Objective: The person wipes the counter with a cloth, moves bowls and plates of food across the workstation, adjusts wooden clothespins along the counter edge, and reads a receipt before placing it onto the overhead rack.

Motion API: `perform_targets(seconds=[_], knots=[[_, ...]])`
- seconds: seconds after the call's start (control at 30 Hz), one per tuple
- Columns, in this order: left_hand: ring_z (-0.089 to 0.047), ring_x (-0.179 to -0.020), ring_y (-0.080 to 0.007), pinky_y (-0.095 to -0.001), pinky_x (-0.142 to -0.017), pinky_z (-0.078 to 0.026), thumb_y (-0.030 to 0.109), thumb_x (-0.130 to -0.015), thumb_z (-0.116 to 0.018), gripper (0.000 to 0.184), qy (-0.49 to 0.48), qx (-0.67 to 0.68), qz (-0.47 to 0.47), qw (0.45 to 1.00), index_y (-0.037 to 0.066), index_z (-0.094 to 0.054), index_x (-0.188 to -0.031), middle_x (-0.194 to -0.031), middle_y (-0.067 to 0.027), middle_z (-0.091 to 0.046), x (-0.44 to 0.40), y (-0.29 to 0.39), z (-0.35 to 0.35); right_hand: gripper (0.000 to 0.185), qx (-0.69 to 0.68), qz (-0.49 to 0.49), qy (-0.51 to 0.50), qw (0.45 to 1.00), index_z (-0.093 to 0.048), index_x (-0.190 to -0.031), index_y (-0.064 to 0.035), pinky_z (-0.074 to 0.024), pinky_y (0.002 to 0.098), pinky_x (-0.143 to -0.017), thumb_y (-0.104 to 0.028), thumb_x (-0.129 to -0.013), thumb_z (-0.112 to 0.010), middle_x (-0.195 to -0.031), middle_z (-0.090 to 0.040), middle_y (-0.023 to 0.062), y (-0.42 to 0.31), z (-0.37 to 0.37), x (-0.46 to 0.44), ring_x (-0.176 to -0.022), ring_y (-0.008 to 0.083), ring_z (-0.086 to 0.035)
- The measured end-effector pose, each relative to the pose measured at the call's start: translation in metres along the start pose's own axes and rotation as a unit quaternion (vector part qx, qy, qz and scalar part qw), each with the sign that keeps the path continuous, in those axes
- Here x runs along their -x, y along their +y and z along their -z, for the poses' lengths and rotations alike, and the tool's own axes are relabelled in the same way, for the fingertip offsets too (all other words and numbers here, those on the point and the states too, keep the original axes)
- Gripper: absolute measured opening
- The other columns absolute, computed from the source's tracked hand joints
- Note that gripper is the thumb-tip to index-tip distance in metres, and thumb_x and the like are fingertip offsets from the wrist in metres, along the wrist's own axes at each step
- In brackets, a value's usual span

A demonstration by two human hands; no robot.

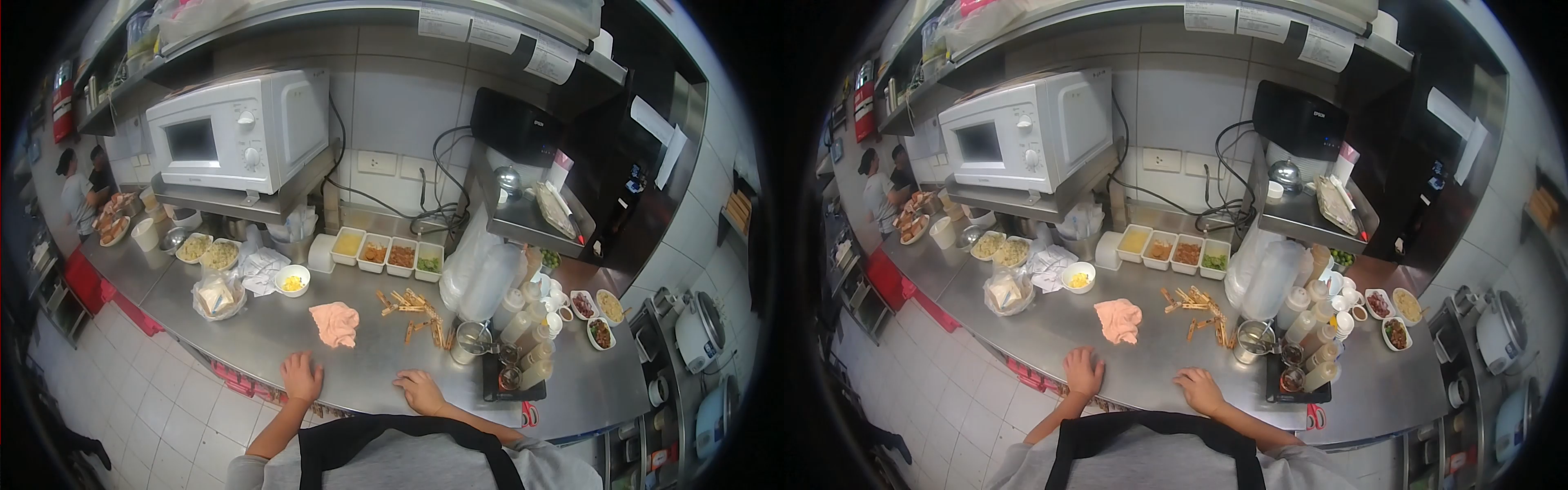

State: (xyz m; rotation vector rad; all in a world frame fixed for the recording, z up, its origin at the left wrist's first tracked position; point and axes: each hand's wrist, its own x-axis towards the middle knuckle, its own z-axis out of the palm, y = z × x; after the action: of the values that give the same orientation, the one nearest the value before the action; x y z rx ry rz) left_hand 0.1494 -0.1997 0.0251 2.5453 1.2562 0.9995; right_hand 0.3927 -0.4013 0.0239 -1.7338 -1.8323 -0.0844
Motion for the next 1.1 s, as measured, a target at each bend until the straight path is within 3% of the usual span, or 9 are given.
perform_targets(seconds=[0.13,0.23,0.33,0.53,0.63,0.83,0.97,1.03,1.1], knots=[[-0.044,-0.110,-0.0320,-0.0470,-0.094,-0.032,0.027,-0.076,-0.063,0.039,-0.002,-0.009,0.000,1.000,0.007,-0.054,-0.108,-0.108,-0.0131,-0.052,0.000,0.001,0.002,0.031,-0.009,-0.007,-0.009,1.000,-0.063,-0.099,-0.0116,-0.0404,0.0388,-0.089,0.000,-0.071,-0.056,-0.112,-0.056,0.0069,-0.003,0.004,-0.002,-0.102,0.0286,-0.052],[-0.047,-0.103,-0.0321,-0.0449,-0.087,-0.036,0.020,-0.075,-0.064,0.035,0.025,0.030,0.000,0.999,0.008,-0.054,-0.106,-0.104,-0.0136,-0.053,0.001,0.002,0.003,0.029,-0.027,-0.013,0.011,0.999,-0.064,-0.096,-0.0118,-0.0401,0.0392,-0.089,0.001,-0.071,-0.056,-0.107,-0.058,0.0067,-0.003,0.003,-0.001,-0.101,0.0287,-0.052],[-0.051,-0.091,-0.0306,-0.0434,-0.080,-0.037,0.013,-0.073,-0.064,0.031,-0.017,0.052,-0.010,0.998,0.009,-0.055,-0.103,-0.095,-0.0117,-0.056,0.005,-0.017,-0.012,0.027,0.004,-0.054,0.053,0.997,-0.065,-0.093,-0.0113,-0.0413,0.0396,-0.086,0.001,-0.071,-0.056,-0.099,-0.060,0.0066,-0.001,0.000,0.004,-0.099,0.0295,-0.052],[-0.053,-0.080,-0.0276,-0.0415,-0.076,-0.037,0.012,-0.070,-0.067,0.020,0.022,0.116,-0.037,0.992,0.011,-0.060,-0.089,-0.077,-0.0057,-0.058,0.007,-0.025,-0.014,0.013,-0.051,-0.130,0.155,0.978,-0.067,-0.089,-0.0085,-0.0470,0.0370,-0.068,-0.007,-0.077,-0.062,-0.087,-0.060,0.0112,-0.015,0.002,0.004,-0.079,0.0291,-0.058],[-0.054,-0.079,-0.0279,-0.0409,-0.075,-0.038,0.013,-0.070,-0.069,0.015,0.043,0.131,-0.046,0.989,0.011,-0.062,-0.083,-0.075,-0.0061,-0.058,0.007,-0.023,-0.010,0.010,-0.028,-0.119,0.141,0.982,-0.067,-0.087,-0.0074,-0.0474,0.0363,-0.061,-0.013,-0.079,-0.065,-0.080,-0.060,0.0111,-0.034,0.022,0.007,-0.071,0.0291,-0.060],[-0.055,-0.076,-0.0294,-0.0414,-0.073,-0.039,0.014,-0.071,-0.069,0.009,-0.001,0.144,0.054,0.988,0.010,-0.063,-0.077,-0.075,-0.0078,-0.060,0.009,-0.009,-0.010,0.010,-0.082,-0.083,0.143,0.983,-0.068,-0.086,-0.0076,-0.0464,0.0362,-0.056,-0.014,-0.079,-0.066,-0.068,-0.060,0.0092,-0.065,0.087,0.017,-0.060,0.0292,-0.058],[-0.055,-0.082,-0.0315,-0.0432,-0.077,-0.039,0.021,-0.079,-0.064,0.012,-0.009,0.116,0.056,0.992,0.009,-0.064,-0.081,-0.080,-0.0105,-0.061,0.019,0.037,-0.031,0.013,-0.071,0.012,0.212,0.975,-0.069,-0.087,-0.0077,-0.0440,0.0357,-0.052,-0.017,-0.083,-0.060,-0.064,-0.057,0.0096,-0.057,0.142,0.033,-0.056,0.0267,-0.056],[-0.053,-0.092,-0.0328,-0.0438,-0.082,-0.039,0.026,-0.082,-0.062,0.018,-0.020,0.105,0.032,0.994,0.009,-0.064,-0.088,-0.093,-0.0129,-0.059,0.026,0.077,-0.047,0.021,-0.006,0.035,0.242,0.970,-0.069,-0.088,-0.0076,-0.0418,0.0357,-0.050,-0.021,-0.088,-0.054,-0.061,-0.054,0.0091,-0.036,0.183,0.045,-0.053,0.0251,-0.053],[-0.048,-0.103,-0.0339,-0.0443,-0.088,-0.036,0.028,-0.081,-0.063,0.026,-0.029,0.091,0.021,0.995,0.010,-0.061,-0.100,-0.108,-0.0136,-0.054,0.032,0.124,-0.056,0.027,-0.011,-0.008,0.258,0.966,-0.069,-0.091,-0.0059,-0.0434,0.0336,-0.050,-0.027,-0.092,-0.051,-0.066,-0.060,0.0095,-0.011,0.226,0.067,-0.053,0.0217,-0.055]])
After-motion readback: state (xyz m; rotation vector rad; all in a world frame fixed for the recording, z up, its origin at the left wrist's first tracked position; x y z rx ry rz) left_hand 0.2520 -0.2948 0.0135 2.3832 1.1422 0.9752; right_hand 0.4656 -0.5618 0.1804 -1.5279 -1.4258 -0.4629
